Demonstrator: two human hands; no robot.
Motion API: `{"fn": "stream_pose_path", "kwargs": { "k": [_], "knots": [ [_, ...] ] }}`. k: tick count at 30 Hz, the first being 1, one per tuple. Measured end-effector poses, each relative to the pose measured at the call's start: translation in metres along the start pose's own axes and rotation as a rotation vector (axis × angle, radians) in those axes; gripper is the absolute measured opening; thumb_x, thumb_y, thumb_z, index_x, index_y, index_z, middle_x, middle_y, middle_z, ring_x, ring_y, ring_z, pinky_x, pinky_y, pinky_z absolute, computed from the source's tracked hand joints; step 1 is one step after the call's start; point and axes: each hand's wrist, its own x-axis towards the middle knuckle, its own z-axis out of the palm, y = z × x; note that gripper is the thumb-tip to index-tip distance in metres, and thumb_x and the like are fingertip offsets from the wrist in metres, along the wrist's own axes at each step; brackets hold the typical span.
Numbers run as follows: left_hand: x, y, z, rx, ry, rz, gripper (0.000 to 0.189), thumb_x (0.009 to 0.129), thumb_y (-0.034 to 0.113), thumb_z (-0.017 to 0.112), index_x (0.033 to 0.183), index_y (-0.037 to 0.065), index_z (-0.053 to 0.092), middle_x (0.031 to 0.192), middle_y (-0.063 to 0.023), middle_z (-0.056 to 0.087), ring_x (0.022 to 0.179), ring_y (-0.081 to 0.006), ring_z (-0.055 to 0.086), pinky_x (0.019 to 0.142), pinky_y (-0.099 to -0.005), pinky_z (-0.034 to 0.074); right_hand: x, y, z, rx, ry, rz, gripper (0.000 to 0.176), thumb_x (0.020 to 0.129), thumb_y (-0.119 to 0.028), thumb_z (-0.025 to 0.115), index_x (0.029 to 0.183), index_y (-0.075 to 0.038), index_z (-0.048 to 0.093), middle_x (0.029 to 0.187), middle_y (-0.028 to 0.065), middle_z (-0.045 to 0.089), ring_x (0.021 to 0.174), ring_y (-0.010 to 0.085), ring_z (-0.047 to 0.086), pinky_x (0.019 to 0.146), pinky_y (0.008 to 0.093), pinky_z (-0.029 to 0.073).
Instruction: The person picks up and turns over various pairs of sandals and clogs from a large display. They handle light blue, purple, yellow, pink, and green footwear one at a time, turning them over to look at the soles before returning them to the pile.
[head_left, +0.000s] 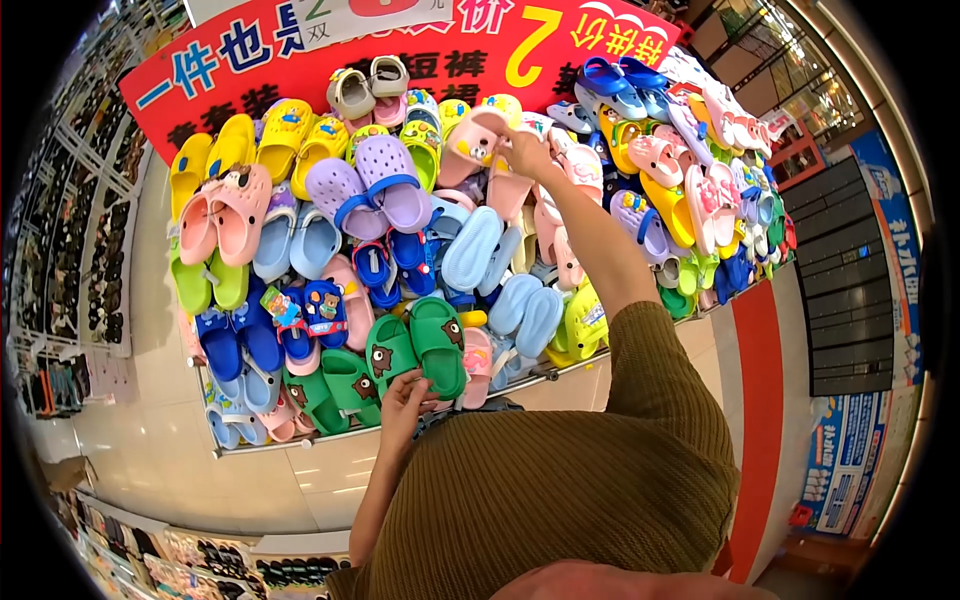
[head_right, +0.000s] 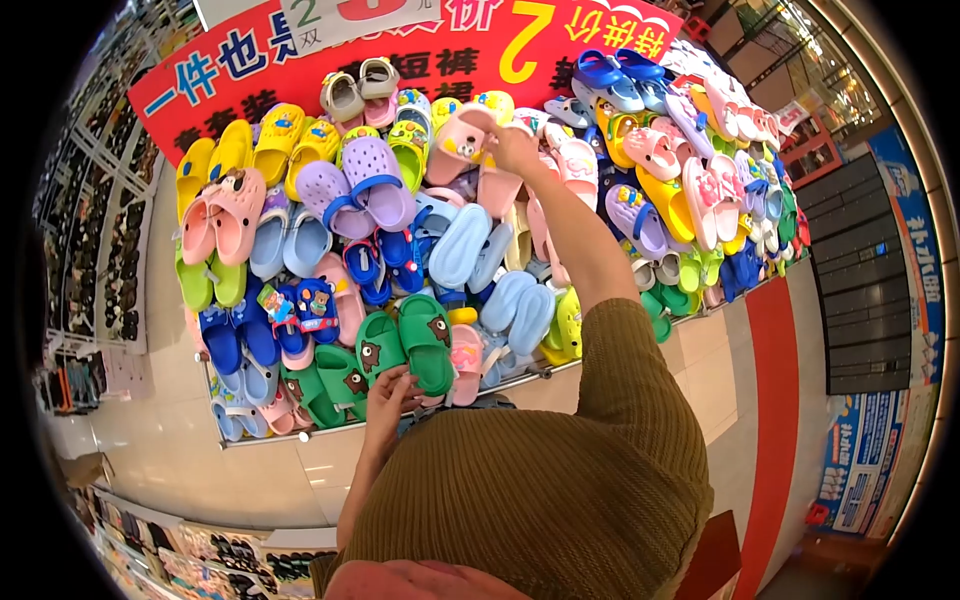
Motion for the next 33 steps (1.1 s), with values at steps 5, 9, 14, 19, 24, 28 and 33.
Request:
{"fn": "stream_pose_path", "kwargs": {
  "k": [5, 9, 14, 19, 24, 28, 33],
  "knots": [
    [0.000, 0.012, -0.005, -0.001, 0.041, 0.038, 0.038, 0.101, 0.025, 0.062, 0.129, 0.001, 0.054, 0.113, -0.0120, 0.067, 0.093, -0.0198, 0.070, 0.076, -0.0299, 0.058, 0.006, -0.037, -0.091, -0.155, 0.418, -0.125, 0.029, 0.094, -0.031, 0.060, 0.119, -0.018, 0.065, 0.106, 0.0196, 0.064, 0.106, 0.0390, 0.060, 0.089, 0.0553, 0.045],
    [0.001, 0.043, -0.013, 0.021, 0.070, 0.169, 0.038, 0.101, 0.025, 0.062, 0.130, 0.003, 0.053, 0.115, -0.0111, 0.067, 0.095, -0.0204, 0.069, 0.077, -0.0322, 0.058, -0.022, -0.086, -0.153, -0.040, 0.475, -0.198, 0.032, 0.091, -0.033, 0.065, 0.119, -0.017, 0.064, 0.106, 0.0190, 0.064, 0.106, 0.0388, 0.060, 0.084, 0.0519, 0.047],
    [0.010, 0.089, -0.020, 0.027, 0.092, 0.412, 0.054, 0.100, 0.026, 0.062, 0.145, 0.006, 0.039, 0.130, -0.0169, 0.058, 0.109, -0.0251, 0.065, 0.086, -0.0378, 0.057, -0.091, -0.158, -0.169, 0.566, -0.113, -0.029, 0.047, 0.095, -0.035, 0.068, 0.129, -0.005, 0.057, 0.099, 0.0093, 0.065, 0.083, 0.0146, 0.061, 0.071, 0.0303, 0.050],
    [0.008, 0.086, -0.010, -0.172, 0.105, 0.486, 0.085, 0.094, 0.045, 0.068, 0.154, 0.007, 0.021, 0.147, -0.0189, 0.041, 0.127, -0.0319, 0.053, 0.102, -0.0432, 0.047, -0.162, -0.195, -0.087, 1.014, -0.432, -0.062, 0.046, 0.097, -0.038, 0.066, 0.130, -0.009, 0.054, 0.092, -0.0003, 0.062, 0.073, 0.0055, 0.053, 0.057, 0.0245, 0.043],
    [0.005, 0.057, -0.014, -0.309, 0.296, 0.479, 0.053, 0.106, 0.040, 0.047, 0.149, 0.012, 0.033, 0.138, -0.0139, 0.052, 0.117, -0.0269, 0.056, 0.101, -0.0442, 0.046, -0.241, -0.237, -0.023, 1.225, -0.551, 0.261, 0.036, 0.097, -0.027, 0.066, 0.124, -0.006, 0.058, 0.083, 0.0010, 0.062, 0.066, 0.0062, 0.052, 0.052, 0.0235, 0.041],
    [-0.002, 0.055, -0.029, -0.290, 0.467, 0.529, 0.025, 0.106, 0.026, 0.052, 0.113, 0.003, 0.051, 0.110, -0.0078, 0.061, 0.099, -0.0144, 0.063, 0.086, -0.0331, 0.055, -0.261, -0.243, -0.020, 1.258, -0.631, 0.324, 0.037, 0.095, -0.025, 0.068, 0.124, -0.003, 0.060, 0.080, 0.0013, 0.061, 0.062, 0.0063, 0.052, 0.048, 0.0240, 0.041],
    [-0.011, 0.077, -0.027, 0.013, 0.429, 0.563, 0.023, 0.100, 0.020, 0.062, 0.112, 0.001, 0.058, 0.101, -0.0035, 0.064, 0.085, -0.0086, 0.059, 0.073, -0.0253, 0.046, -0.269, -0.235, -0.022, 1.203, -0.711, 0.245, 0.035, 0.096, -0.021, 0.068, 0.121, 0.001, 0.061, 0.103, 0.0064, 0.069, 0.092, 0.0116, 0.064, 0.076, 0.0257, 0.052]
  ]
}}
